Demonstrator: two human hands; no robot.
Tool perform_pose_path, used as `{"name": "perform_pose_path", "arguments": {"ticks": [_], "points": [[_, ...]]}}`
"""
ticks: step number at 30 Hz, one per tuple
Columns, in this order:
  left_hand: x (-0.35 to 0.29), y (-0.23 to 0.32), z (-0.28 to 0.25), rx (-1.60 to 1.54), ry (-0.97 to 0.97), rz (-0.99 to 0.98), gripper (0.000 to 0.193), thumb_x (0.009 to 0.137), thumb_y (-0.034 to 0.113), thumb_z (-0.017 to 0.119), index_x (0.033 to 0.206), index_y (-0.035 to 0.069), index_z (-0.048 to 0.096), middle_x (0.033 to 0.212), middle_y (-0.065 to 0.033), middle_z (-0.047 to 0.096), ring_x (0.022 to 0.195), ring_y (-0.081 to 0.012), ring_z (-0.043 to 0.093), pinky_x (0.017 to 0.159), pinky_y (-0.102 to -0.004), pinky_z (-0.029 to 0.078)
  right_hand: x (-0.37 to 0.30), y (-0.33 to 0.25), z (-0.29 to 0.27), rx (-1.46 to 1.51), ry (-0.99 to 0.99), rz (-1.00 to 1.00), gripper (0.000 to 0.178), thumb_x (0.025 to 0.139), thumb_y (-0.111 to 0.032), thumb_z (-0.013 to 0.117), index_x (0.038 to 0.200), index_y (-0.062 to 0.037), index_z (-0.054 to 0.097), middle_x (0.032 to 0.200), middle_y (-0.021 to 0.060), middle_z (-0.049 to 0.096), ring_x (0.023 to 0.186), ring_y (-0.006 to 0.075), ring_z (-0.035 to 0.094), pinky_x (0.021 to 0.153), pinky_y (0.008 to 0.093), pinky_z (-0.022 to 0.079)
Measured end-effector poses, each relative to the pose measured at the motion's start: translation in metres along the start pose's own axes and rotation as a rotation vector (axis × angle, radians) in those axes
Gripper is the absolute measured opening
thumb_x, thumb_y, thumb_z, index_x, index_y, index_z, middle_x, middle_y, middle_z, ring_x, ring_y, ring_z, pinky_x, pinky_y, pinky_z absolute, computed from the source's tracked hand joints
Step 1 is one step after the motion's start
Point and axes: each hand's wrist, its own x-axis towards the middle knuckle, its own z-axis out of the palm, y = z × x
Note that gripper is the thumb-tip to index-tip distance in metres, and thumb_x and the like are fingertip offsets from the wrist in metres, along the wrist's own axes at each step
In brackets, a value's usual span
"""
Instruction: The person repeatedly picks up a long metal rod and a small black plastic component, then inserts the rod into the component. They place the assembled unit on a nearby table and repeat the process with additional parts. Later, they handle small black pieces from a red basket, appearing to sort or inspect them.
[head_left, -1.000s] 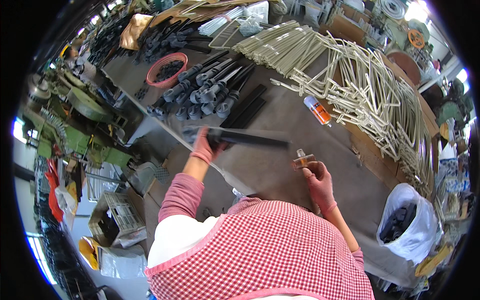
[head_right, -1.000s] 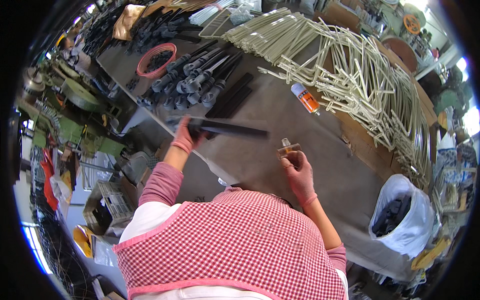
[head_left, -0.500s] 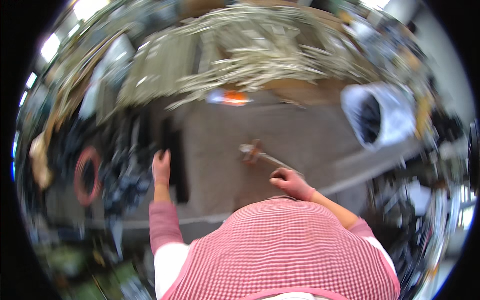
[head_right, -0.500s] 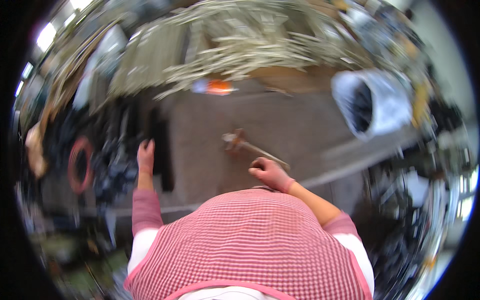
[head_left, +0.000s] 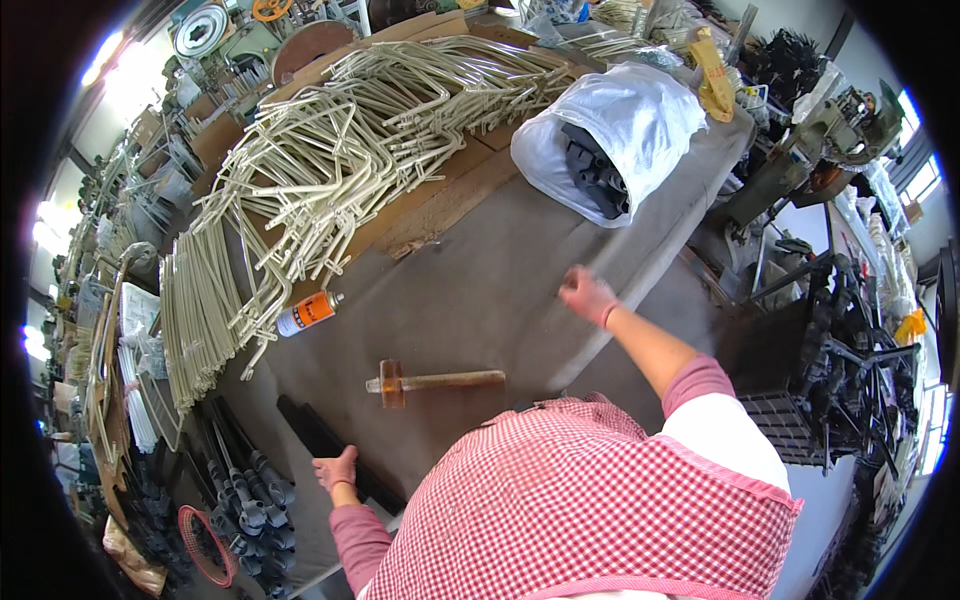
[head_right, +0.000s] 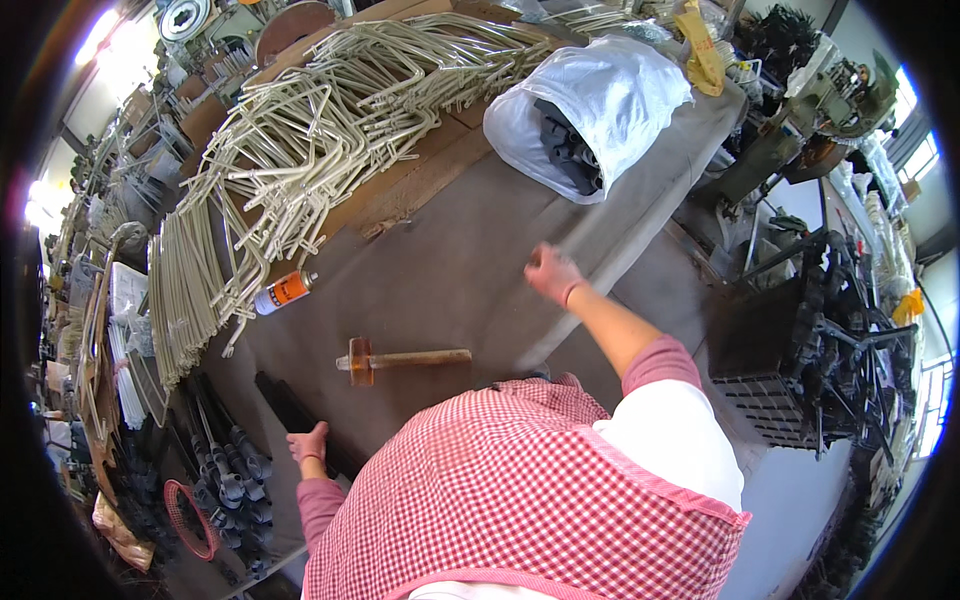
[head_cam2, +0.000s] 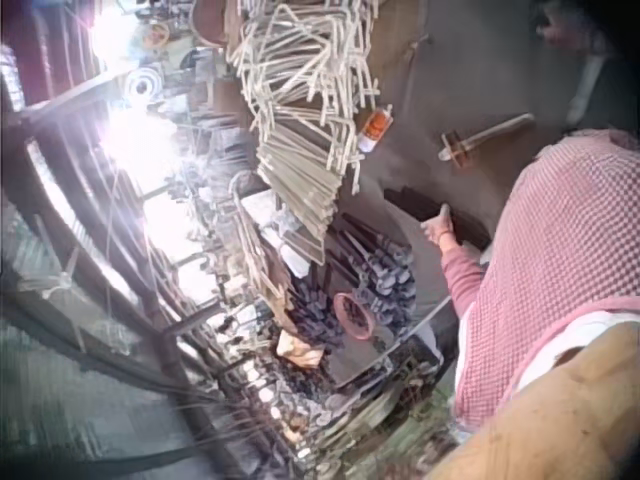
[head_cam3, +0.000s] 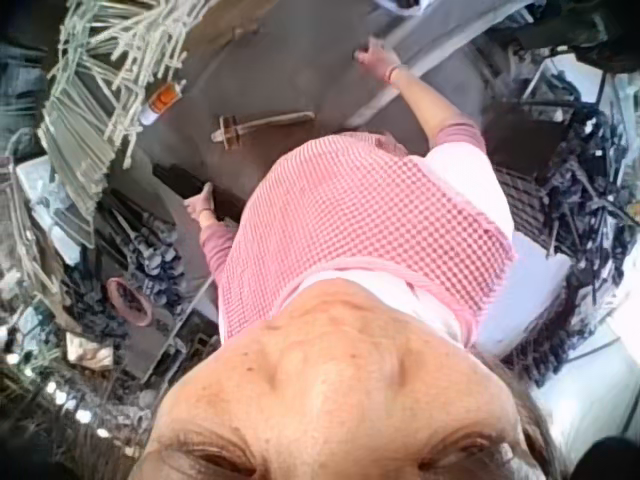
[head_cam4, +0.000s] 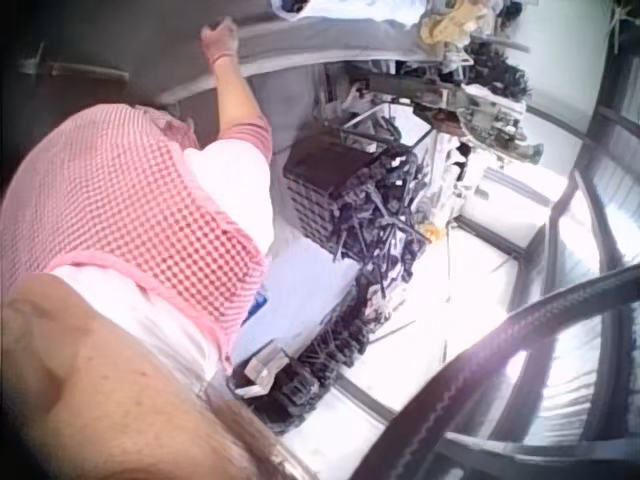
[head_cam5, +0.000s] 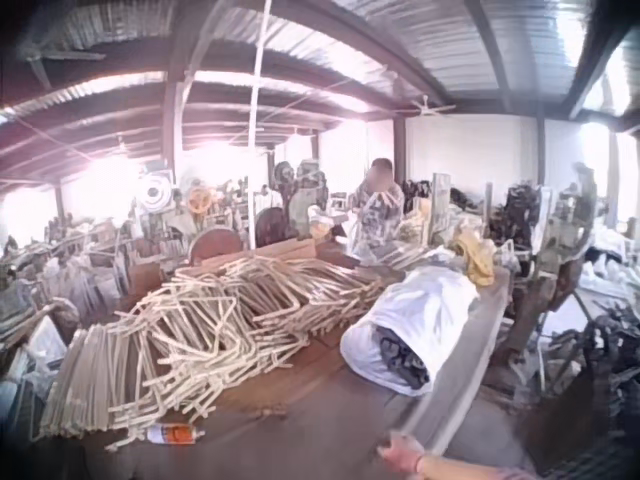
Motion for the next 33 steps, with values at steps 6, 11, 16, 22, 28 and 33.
{"name": "perform_pose_path", "arguments": {"ticks": [6, 11, 16, 22, 28, 33], "points": [[-0.078, 0.046, 0.037, 0.147, 0.034, 0.101, 0.119, 0.065, 0.056, 0.077, 0.149, -0.005, 0.02, 0.14, -0.0285, 0.042, 0.127, -0.044, 0.045, 0.108, -0.047, 0.039, 0.165, 0.008, -0.085, -0.821, 0.431, -0.34, 0.042, 0.084, -0.024, 0.064, 0.119, -0.0023, 0.06, 0.122, 0.015, 0.06, 0.12, 0.0323, 0.056, 0.101, 0.0425, 0.045], [-0.121, 0.067, 0.048, -0.01, -0.031, 0.063, 0.123, 0.067, 0.059, 0.078, 0.152, -0.004, 0.015, 0.143, -0.0322, 0.037, 0.132, -0.0455, 0.042, 0.111, -0.0477, 0.038, 0.227, 0.04, -0.15, -0.636, -0.072, 0.447, 0.046, 0.087, -0.024, 0.062, 0.13, -0.0085, 0.066, 0.14, 0.0093, 0.059, 0.123, 0.0253, 0.062, 0.092, 0.0415, 0.055], [-0.155, 0.071, 0.056, 0.091, -0.059, -0.019, 0.132, 0.066, 0.057, 0.08, 0.156, 0.0, 0.001, 0.142, -0.0302, 0.035, 0.128, -0.0453, 0.044, 0.11, -0.0477, 0.038, 0.204, 0.069, -0.117, -0.396, 0.034, 0.34, 0.069, 0.08, -0.042, 0.066, 0.134, 0.0008, 0.054, 0.145, 0.0212, 0.049, 0.132, 0.0334, 0.051, 0.108, 0.0404, 0.043], [-0.17, 0.072, 0.06, 0.104, -0.133, -0.055, 0.135, 0.065, 0.052, 0.081, 0.157, 0.008, -0.007, 0.147, -0.0313, 0.026, 0.131, -0.0482, 0.04, 0.112, -0.0515, 0.034, 0.2, 0.061, -0.058, -0.219, -0.021, 0.195, 0.101, 0.073, -0.052, 0.072, 0.15, -0.0015, 0.029, 0.154, 0.0253, 0.032, 0.14, 0.0458, 0.034, 0.114, 0.0463, 0.034], [-0.183, 0.069, 0.055, 0.119, -0.17, -0.052, 0.135, 0.064, 0.044, 0.083, 0.158, 0.018, -0.011, 0.147, -0.0335, 0.021, 0.129, -0.0507, 0.041, 0.11, -0.0525, 0.038, 0.254, 0.044, -0.029, -0.084, -0.035, 0.097, 0.111, 0.07, -0.05, 0.075, 0.159, -0.0146, 0.017, 0.158, 0.023, 0.027, 0.145, 0.0437, 0.029, 0.118, 0.0503, 0.026], [-0.176, 0.065, 0.046, 0.1, -0.129, 0.056, 0.129, 0.064, 0.039, 0.08, 0.159, 0.019, -0.005, 0.14, -0.0305, 0.033, 0.127, -0.0485, 0.044, 0.107, -0.0511, 0.041, 0.266, 0.005, -0.006, -0.306, -0.202, -0.12, 0.094, 0.073, -0.034, 0.072, 0.155, -0.0211, 0.028, 0.155, 0.0211, 0.034, 0.139, 0.0398, 0.039, 0.116, 0.0464, 0.031]]}}
